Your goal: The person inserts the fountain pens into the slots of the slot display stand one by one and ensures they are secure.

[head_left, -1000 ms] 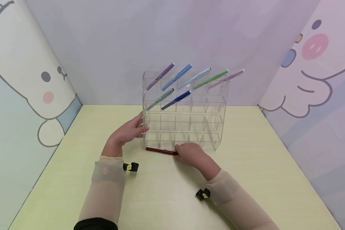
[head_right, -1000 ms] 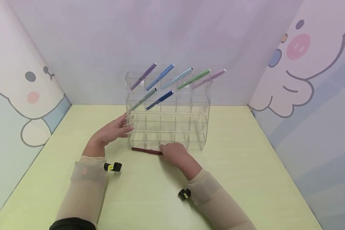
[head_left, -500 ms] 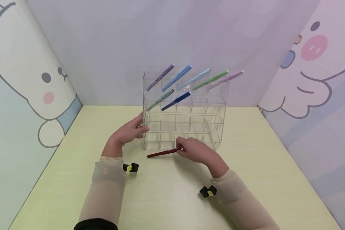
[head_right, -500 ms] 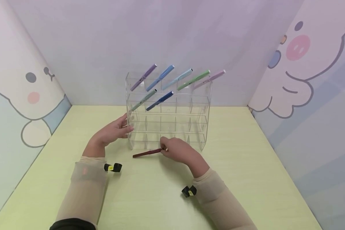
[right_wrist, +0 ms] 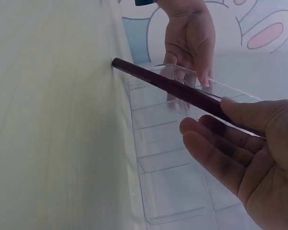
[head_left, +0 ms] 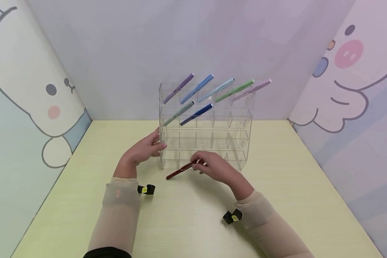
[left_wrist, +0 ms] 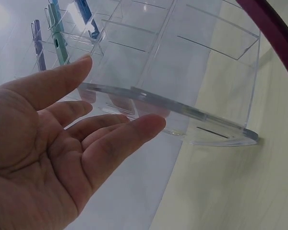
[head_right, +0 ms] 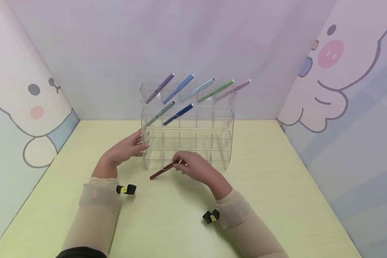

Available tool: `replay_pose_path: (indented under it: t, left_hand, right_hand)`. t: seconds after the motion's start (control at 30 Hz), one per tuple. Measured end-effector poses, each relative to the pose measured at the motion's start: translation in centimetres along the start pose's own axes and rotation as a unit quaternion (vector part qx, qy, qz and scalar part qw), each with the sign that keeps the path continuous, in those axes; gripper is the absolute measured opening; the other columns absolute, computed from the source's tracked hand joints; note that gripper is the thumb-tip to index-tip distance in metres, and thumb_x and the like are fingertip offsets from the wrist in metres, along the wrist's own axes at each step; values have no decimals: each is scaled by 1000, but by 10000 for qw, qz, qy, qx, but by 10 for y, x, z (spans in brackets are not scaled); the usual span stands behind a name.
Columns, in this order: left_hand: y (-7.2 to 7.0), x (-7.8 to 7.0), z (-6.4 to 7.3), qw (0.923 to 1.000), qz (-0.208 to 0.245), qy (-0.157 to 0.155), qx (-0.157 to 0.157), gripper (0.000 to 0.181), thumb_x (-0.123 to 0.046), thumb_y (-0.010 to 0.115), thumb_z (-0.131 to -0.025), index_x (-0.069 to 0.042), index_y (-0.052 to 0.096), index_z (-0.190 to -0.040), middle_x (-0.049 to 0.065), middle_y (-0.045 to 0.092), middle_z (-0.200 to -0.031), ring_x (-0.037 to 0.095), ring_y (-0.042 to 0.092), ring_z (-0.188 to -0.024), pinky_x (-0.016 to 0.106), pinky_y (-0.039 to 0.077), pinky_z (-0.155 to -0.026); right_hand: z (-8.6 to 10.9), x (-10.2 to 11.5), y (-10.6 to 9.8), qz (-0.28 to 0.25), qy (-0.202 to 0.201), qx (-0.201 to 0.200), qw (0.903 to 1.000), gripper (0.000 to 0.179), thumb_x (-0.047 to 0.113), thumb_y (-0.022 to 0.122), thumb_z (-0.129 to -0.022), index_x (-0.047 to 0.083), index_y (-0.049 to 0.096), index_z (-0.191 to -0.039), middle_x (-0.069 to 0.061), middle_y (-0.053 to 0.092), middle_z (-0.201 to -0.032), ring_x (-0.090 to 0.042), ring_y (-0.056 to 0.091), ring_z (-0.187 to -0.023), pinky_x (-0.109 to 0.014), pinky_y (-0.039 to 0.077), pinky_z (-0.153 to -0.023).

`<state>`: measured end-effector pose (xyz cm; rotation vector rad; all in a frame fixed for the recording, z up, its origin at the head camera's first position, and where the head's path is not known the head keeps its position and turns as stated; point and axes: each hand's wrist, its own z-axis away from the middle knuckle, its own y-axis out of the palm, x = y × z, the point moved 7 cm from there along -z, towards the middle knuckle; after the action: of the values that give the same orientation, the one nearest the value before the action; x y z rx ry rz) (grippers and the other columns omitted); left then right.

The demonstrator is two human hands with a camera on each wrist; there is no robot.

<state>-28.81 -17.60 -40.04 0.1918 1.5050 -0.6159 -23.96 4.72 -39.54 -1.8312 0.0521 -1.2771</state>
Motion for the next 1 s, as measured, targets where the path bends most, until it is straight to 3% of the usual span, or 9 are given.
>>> replay_pose_path:
  t: [0.1, 0.2, 0.27, 0.33, 0.47, 0.73, 0.9, 1.0]
  left_hand:
    - [0, 0, 0, 10000, -21, -27, -6, 74, -18, 50, -104, -59, 9, -149, 2, 24, -162, 41, 39, -139, 57, 43, -105]
    - [1, 1, 1, 10000, -51, -47, -14, 74, -18, 50, -104, -58, 8, -150, 2, 24, -162, 40, 40, -139, 57, 43, -105]
    - [0, 2, 1, 9999, -82, -63, -21, 73, -22, 51, -103, -58, 8, -150, 1, 24, -162, 38, 41, -138, 56, 44, -104]
    - [0, 2, 1, 9999, -96, -77, -25, 73, -26, 53, -103, -58, 8, -149, 0, 24, -162, 36, 42, -138, 55, 44, -105]
    - [1, 3, 2, 9999, -56, -83, -25, 72, -27, 54, -102, -59, 9, -149, -1, 24, -162, 37, 41, -139, 56, 44, -105]
    - [0, 5, 2, 9998, -82, -151, -107, 73, -24, 53, -103, -60, 9, -148, 3, 21, -163, 36, 43, -138, 55, 43, -105]
    - [-2, 5, 1, 9998, -126, -133, -106, 73, -28, 55, -102, -60, 8, -148, 3, 21, -163, 35, 43, -138, 54, 45, -104]
    - [-3, 3, 0, 9998, -98, -120, -116, 73, -28, 55, -102, -60, 9, -148, 2, 22, -162, 36, 43, -138, 54, 45, -104]
  right_hand:
    - [1, -2, -1, -825, -3, -7, 9966, 16, 25, 61, -99, 19, 62, -113, 2, 69, -105, -31, 70, -94, -33, 60, -73]
    - [1, 0, -6, -1749, -123, -80, 9845, 20, 22, 58, -101, 12, 57, -118, -14, 69, -112, -35, 69, -99, -39, 60, -77]
    - [2, 0, -13, -2090, -222, -226, 9774, 21, 19, 55, -102, 9, 54, -121, -25, 66, -113, -33, 69, -98, -41, 61, -75]
    - [4, -1, -21, -2207, -305, -425, 9739, 23, 16, 52, -103, 9, 54, -125, -29, 63, -113, -30, 70, -96, -42, 61, -73]
    - [8, -5, -40, -2245, -375, -899, 9696, 25, 16, 49, -104, 9, 59, -126, -22, 62, -110, -28, 70, -93, -42, 61, -70]
    - [19, -12, -80, -2588, -512, -1787, 9479, 29, 14, 60, -98, 1, 54, -124, -26, 59, -108, -26, 70, -93, -47, 60, -75]
    - [30, -11, -111, -2735, -975, -2480, 9242, 33, 10, 56, -100, -2, 46, -129, -25, 59, -117, -26, 69, -100, -43, 59, -81]
    - [36, -11, -127, -2963, -1357, -2868, 9008, 33, 3, 52, -100, -5, 43, -130, -21, 60, -120, -27, 68, -104, -39, 58, -85]
